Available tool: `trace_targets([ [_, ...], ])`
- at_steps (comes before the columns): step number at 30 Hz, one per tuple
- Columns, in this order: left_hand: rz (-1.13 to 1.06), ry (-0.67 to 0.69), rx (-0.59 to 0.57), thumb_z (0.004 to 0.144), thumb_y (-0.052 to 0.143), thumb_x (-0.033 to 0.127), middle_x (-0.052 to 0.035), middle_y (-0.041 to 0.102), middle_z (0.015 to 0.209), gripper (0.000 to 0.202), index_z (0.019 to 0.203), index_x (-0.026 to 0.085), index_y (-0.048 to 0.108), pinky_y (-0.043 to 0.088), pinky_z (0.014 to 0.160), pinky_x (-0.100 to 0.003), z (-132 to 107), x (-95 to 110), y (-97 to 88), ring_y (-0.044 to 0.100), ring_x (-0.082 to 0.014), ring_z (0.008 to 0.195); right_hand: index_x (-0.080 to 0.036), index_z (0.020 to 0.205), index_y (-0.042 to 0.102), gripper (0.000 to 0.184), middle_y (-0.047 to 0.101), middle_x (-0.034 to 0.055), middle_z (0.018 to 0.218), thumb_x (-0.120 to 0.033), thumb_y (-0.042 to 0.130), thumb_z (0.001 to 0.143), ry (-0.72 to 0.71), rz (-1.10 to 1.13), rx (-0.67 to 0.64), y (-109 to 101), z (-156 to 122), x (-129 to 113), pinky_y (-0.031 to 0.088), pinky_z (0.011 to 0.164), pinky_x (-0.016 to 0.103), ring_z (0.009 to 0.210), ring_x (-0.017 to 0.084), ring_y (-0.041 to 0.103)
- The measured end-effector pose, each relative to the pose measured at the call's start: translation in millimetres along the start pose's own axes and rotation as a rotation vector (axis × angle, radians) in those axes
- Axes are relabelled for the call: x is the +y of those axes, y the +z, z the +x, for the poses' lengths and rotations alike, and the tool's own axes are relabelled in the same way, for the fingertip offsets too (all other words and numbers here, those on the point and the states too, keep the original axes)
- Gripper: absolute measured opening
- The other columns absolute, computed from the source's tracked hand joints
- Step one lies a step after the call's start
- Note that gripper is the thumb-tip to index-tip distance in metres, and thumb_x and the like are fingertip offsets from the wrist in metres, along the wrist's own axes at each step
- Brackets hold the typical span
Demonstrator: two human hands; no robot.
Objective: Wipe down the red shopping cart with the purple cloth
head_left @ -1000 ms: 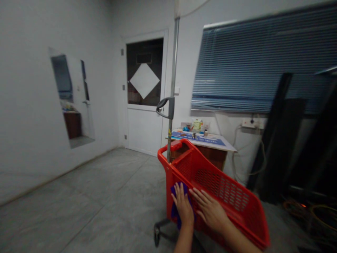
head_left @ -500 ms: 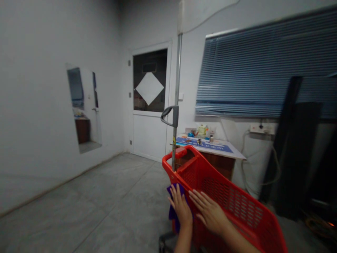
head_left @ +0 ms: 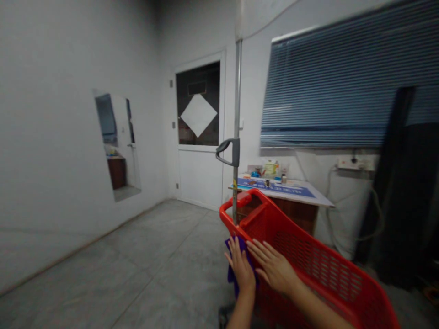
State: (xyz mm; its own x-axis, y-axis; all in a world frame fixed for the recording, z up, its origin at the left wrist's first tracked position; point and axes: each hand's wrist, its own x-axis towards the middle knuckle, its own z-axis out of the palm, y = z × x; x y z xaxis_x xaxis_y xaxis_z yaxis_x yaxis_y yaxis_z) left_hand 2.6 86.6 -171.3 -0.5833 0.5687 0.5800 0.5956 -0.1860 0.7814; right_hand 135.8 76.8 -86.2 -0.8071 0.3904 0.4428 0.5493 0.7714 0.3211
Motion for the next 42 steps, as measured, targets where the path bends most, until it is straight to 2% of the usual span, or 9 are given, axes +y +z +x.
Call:
trace_targets([
  [6, 0.03, 0.066, -0.049, 0.098, 0.024, 0.023, -0.0101, 0.035, 0.152, 0.048, 0.145, 0.021, 0.035, 0.003, 0.118, -0.052, 30, 4, -13.7, 0.015, -0.0195, 0.145, -0.024, 0.152, 0.009, 0.074, 0.028, -0.0002, 0.154, -0.03, 0.049, 0.09, 0.006, -0.003, 0.035, 4, 1, 0, 0.02, 0.115, 0.037, 0.141, 0.018, 0.025],
  [10, 0.078, 0.046, -0.09, 0.099, 0.025, 0.024, -0.0102, 0.027, 0.155, 0.048, 0.146, 0.022, 0.034, 0.004, 0.116, -0.056, 33, 2, -15.3, 0.009, -0.0214, 0.146, -0.024, 0.152, 0.009, 0.074, 0.027, -0.0001, 0.154, -0.031, 0.049, 0.09, -0.007, -0.014, 0.048, 6, 3, 2, 0.019, 0.115, 0.038, 0.141, 0.019, 0.026],
  [16, 0.129, 0.087, -0.123, 0.097, 0.026, 0.019, -0.0079, 0.036, 0.152, 0.049, 0.145, 0.025, 0.036, 0.003, 0.115, -0.058, 38, -1, -20.6, 0.011, -0.0214, 0.145, -0.024, 0.152, 0.008, 0.076, 0.025, 0.0006, 0.155, -0.03, 0.051, 0.089, 0.006, -0.006, 0.061, 4, 14, 5, 0.019, 0.115, 0.039, 0.141, 0.019, 0.024],
  [21, 0.151, 0.104, -0.098, 0.098, 0.027, 0.021, -0.0069, 0.032, 0.154, 0.049, 0.146, 0.025, 0.034, 0.003, 0.116, -0.056, 53, 7, -23.8, 0.011, -0.0206, 0.145, -0.026, 0.152, 0.006, 0.078, 0.022, 0.0, 0.156, -0.03, 0.051, 0.089, 0.033, 0.041, 0.02, -2, 28, 5, 0.017, 0.116, 0.04, 0.143, 0.019, 0.021],
  [26, 0.163, 0.155, -0.116, 0.097, 0.028, 0.02, -0.0081, 0.034, 0.152, 0.049, 0.145, 0.026, 0.037, 0.002, 0.116, -0.057, 55, 1, -25.9, 0.02, -0.0221, 0.144, -0.028, 0.152, 0.004, 0.08, 0.017, 0.0002, 0.157, -0.032, 0.052, 0.089, 0.078, 0.112, -0.043, -3, 35, 6, 0.017, 0.116, 0.042, 0.143, 0.02, 0.019],
  [31, 0.158, 0.211, -0.079, 0.098, 0.025, 0.02, -0.0091, 0.034, 0.152, 0.05, 0.147, 0.025, 0.033, -0.003, 0.115, -0.057, 77, 10, -30.3, 0.021, -0.0214, 0.144, -0.029, 0.151, 0.004, 0.08, 0.014, -0.0007, 0.157, -0.032, 0.052, 0.088, 0.103, 0.18, -0.093, -2, 35, 6, 0.016, 0.117, 0.043, 0.144, 0.021, 0.017],
  [35, 0.201, 0.262, -0.102, 0.098, 0.024, 0.02, -0.0077, 0.036, 0.151, 0.049, 0.146, 0.028, 0.033, -0.009, 0.113, -0.058, 89, 16, -35.1, 0.026, -0.0207, 0.142, -0.029, 0.151, 0.003, 0.077, 0.012, -0.0006, 0.157, -0.032, 0.049, 0.089, 0.132, 0.225, -0.104, -2, 35, 4, 0.015, 0.117, 0.042, 0.144, 0.02, 0.015],
  [39, 0.258, 0.269, -0.142, 0.097, 0.025, 0.018, -0.0055, 0.041, 0.149, 0.05, 0.144, 0.03, 0.037, -0.008, 0.113, -0.06, 97, 20, -42.6, 0.021, -0.0214, 0.144, -0.027, 0.151, 0.002, 0.075, 0.008, 0.0005, 0.158, -0.033, 0.045, 0.091, 0.156, 0.244, -0.145, -2, 38, 1, 0.016, 0.118, 0.041, 0.145, 0.019, 0.013],
  [42, 0.277, 0.259, -0.12, 0.097, 0.027, 0.018, -0.0064, 0.04, 0.149, 0.051, 0.146, 0.029, 0.033, -0.003, 0.113, -0.06, 110, 27, -46.9, 0.016, -0.0224, 0.145, -0.027, 0.152, 0.001, 0.075, 0.008, 0.0008, 0.158, -0.034, 0.045, 0.091, 0.165, 0.218, -0.133, -3, 45, -1, 0.017, 0.117, 0.041, 0.145, 0.019, 0.01],
])
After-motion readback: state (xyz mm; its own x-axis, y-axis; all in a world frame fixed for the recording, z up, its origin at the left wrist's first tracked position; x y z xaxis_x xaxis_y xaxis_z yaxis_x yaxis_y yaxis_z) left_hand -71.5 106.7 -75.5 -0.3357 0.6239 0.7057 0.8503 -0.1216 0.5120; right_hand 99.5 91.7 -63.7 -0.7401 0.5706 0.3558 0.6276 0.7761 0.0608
